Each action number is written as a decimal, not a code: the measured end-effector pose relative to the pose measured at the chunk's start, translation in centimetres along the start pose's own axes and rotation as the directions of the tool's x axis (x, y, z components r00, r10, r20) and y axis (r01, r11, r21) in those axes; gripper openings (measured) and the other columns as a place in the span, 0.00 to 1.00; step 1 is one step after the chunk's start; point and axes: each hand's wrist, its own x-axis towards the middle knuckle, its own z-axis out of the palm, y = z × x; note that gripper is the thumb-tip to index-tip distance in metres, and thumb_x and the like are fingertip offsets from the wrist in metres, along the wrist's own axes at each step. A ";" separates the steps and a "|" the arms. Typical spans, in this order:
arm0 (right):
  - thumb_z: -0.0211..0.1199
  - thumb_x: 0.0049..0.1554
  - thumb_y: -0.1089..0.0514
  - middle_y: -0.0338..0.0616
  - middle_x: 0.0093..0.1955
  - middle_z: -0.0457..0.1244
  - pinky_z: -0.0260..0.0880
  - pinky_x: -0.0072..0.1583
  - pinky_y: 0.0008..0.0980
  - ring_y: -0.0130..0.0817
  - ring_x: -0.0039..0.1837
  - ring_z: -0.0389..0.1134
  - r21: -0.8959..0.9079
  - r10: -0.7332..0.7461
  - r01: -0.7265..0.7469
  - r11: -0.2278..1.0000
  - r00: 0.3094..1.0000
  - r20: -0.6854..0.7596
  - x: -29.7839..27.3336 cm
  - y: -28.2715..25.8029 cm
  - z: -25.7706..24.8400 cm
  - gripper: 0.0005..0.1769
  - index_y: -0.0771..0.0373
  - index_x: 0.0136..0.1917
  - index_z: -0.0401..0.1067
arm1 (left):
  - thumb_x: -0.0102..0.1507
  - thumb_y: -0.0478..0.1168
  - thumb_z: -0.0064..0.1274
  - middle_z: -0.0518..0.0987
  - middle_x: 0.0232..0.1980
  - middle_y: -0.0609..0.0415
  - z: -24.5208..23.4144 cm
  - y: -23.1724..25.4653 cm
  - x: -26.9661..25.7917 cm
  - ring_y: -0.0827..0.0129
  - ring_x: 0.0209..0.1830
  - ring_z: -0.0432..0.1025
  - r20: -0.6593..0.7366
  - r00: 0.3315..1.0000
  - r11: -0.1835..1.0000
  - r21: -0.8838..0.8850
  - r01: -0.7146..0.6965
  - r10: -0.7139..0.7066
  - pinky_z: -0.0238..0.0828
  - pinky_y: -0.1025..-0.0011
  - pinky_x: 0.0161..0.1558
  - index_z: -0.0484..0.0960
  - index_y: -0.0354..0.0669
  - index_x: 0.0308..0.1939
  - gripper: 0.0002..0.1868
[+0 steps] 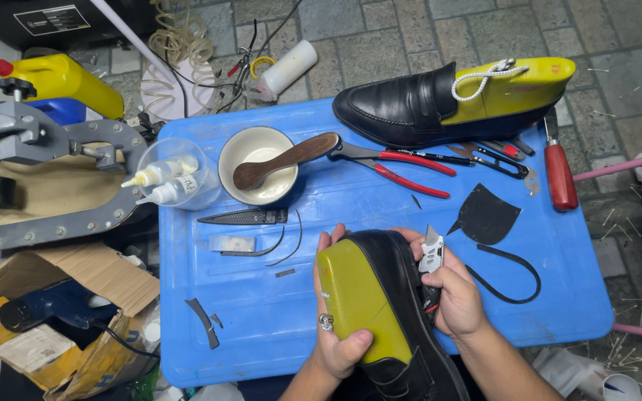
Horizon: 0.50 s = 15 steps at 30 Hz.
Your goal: The person uses a utility knife to trim and shape the heel area of a black leather shoe mounted on a yellow shoe tree. They repeatedly scrape the heel edge, rotate the shoe to access different sides, and inspect the sole and heel during the process.
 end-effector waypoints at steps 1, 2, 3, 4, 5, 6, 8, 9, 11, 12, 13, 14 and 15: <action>0.48 0.49 0.66 0.66 0.75 0.56 0.67 0.67 0.42 0.44 0.66 0.66 0.005 0.004 -0.004 1.000 1.000 0.008 0.0 0.0 0.0 0.16 0.71 0.52 0.64 | 0.56 0.62 0.60 0.41 0.87 0.38 0.0 0.1 0.0 0.50 0.84 0.52 0.003 1.000 1.000 0.016 -0.007 0.007 0.52 0.50 0.81 0.32 0.37 0.82 0.67; 0.49 0.50 0.66 0.66 0.75 0.56 0.67 0.67 0.42 0.43 0.65 0.66 0.011 0.007 -0.007 1.000 1.000 0.015 0.0 0.1 0.0 0.16 0.71 0.52 0.64 | 0.56 0.61 0.60 0.42 0.87 0.38 -0.1 0.3 0.0 0.50 0.84 0.52 -0.007 1.000 1.000 0.000 0.007 -0.007 0.53 0.51 0.81 0.33 0.38 0.82 0.66; 0.50 0.50 0.66 0.65 0.76 0.56 0.68 0.66 0.42 0.42 0.65 0.66 0.014 0.011 -0.011 1.000 1.000 0.025 0.0 0.1 -0.1 0.15 0.71 0.53 0.64 | 0.55 0.60 0.60 0.43 0.86 0.39 -0.1 0.5 0.0 0.49 0.84 0.52 -0.018 1.000 1.000 -0.017 0.019 -0.019 0.53 0.51 0.81 0.34 0.38 0.83 0.66; 0.51 0.51 0.66 0.64 0.76 0.55 0.68 0.66 0.41 0.41 0.64 0.66 -0.009 0.012 -0.012 1.000 1.000 0.024 0.0 0.1 -0.2 0.15 0.71 0.53 0.64 | 0.55 0.59 0.59 0.44 0.86 0.39 -0.1 0.8 -0.1 0.49 0.83 0.53 -0.028 0.999 0.999 -0.035 0.030 -0.031 0.53 0.51 0.80 0.35 0.38 0.83 0.65; 0.52 0.51 0.65 0.62 0.76 0.55 0.69 0.65 0.40 0.39 0.64 0.67 -0.032 0.015 -0.014 0.999 1.000 0.027 0.0 0.3 -0.3 0.15 0.71 0.53 0.64 | 0.53 0.58 0.59 0.44 0.86 0.40 -0.1 1.0 -0.2 0.48 0.82 0.54 -0.052 0.997 0.995 -0.080 0.059 -0.063 0.55 0.50 0.78 0.36 0.39 0.82 0.65; 0.53 0.52 0.65 0.61 0.76 0.55 0.70 0.65 0.39 0.38 0.64 0.67 -0.055 0.018 -0.017 0.998 0.999 0.029 0.0 0.4 -0.4 0.15 0.71 0.53 0.64 | 0.52 0.57 0.59 0.45 0.85 0.40 -0.1 1.2 -0.2 0.48 0.81 0.55 -0.074 0.993 0.988 -0.125 0.086 -0.096 0.58 0.49 0.76 0.37 0.39 0.82 0.65; 0.57 0.54 0.64 0.63 0.70 0.55 0.69 0.65 0.38 0.38 0.62 0.66 -0.020 0.037 -0.036 0.999 0.997 0.074 -0.2 0.6 -0.5 0.25 0.70 0.66 0.66 | 0.50 0.55 0.60 0.45 0.85 0.43 -0.2 1.5 -0.2 0.48 0.79 0.56 -0.113 0.984 0.971 -0.210 0.112 -0.138 0.60 0.48 0.74 0.39 0.41 0.81 0.64; 0.58 0.56 0.64 0.64 0.67 0.55 0.69 0.65 0.38 0.39 0.61 0.66 -0.002 0.046 -0.046 0.999 0.994 0.097 -0.2 0.8 -0.6 0.30 0.69 0.72 0.66 | 0.49 0.54 0.60 0.45 0.85 0.44 -0.2 1.5 -0.2 0.48 0.79 0.55 -0.126 0.981 0.962 -0.250 0.113 -0.148 0.59 0.49 0.74 0.40 0.41 0.81 0.64; 0.60 0.54 0.62 0.58 0.74 0.54 0.69 0.63 0.35 0.34 0.61 0.66 -0.103 0.006 0.007 0.995 0.993 0.120 -0.2 0.9 -0.7 0.22 0.70 0.61 0.66 | 0.49 0.53 0.60 0.45 0.85 0.46 -0.3 1.7 -0.2 0.49 0.80 0.55 -0.137 0.978 0.953 -0.282 0.111 -0.154 0.59 0.49 0.74 0.41 0.42 0.81 0.63; 0.61 0.53 0.61 0.54 0.77 0.54 0.70 0.61 0.33 0.32 0.61 0.66 -0.153 -0.015 0.035 0.988 0.991 0.134 -0.2 1.0 -0.7 0.18 0.71 0.56 0.66 | 0.49 0.53 0.59 0.45 0.85 0.46 -0.4 1.7 -0.3 0.50 0.80 0.55 -0.136 0.979 0.955 -0.275 0.109 -0.151 0.59 0.50 0.74 0.41 0.42 0.81 0.63; 0.62 0.53 0.61 0.54 0.77 0.55 0.70 0.61 0.33 0.32 0.61 0.67 -0.160 -0.019 0.039 0.986 0.992 0.126 -0.1 1.0 -0.6 0.18 0.71 0.55 0.66 | 0.49 0.53 0.59 0.46 0.85 0.46 -0.4 1.8 -0.2 0.51 0.81 0.55 -0.134 0.980 0.958 -0.266 0.106 -0.145 0.59 0.50 0.75 0.42 0.42 0.81 0.62; 0.63 0.53 0.60 0.54 0.76 0.56 0.70 0.61 0.34 0.32 0.61 0.67 -0.166 -0.023 0.043 0.985 0.993 0.119 0.1 1.0 -0.6 0.18 0.71 0.55 0.67 | 0.50 0.52 0.59 0.46 0.85 0.45 -0.4 1.7 -0.2 0.51 0.80 0.55 -0.140 0.981 0.960 -0.265 0.091 -0.131 0.58 0.50 0.75 0.43 0.42 0.81 0.61; 0.63 0.53 0.60 0.54 0.75 0.56 0.70 0.61 0.34 0.32 0.60 0.67 -0.173 -0.027 0.046 0.984 0.994 0.107 0.2 1.1 -0.5 0.17 0.71 0.54 0.67 | 0.50 0.52 0.59 0.46 0.85 0.45 -0.3 1.7 -0.3 0.50 0.80 0.55 -0.144 0.982 0.961 -0.267 0.078 -0.120 0.57 0.51 0.75 0.43 0.41 0.81 0.60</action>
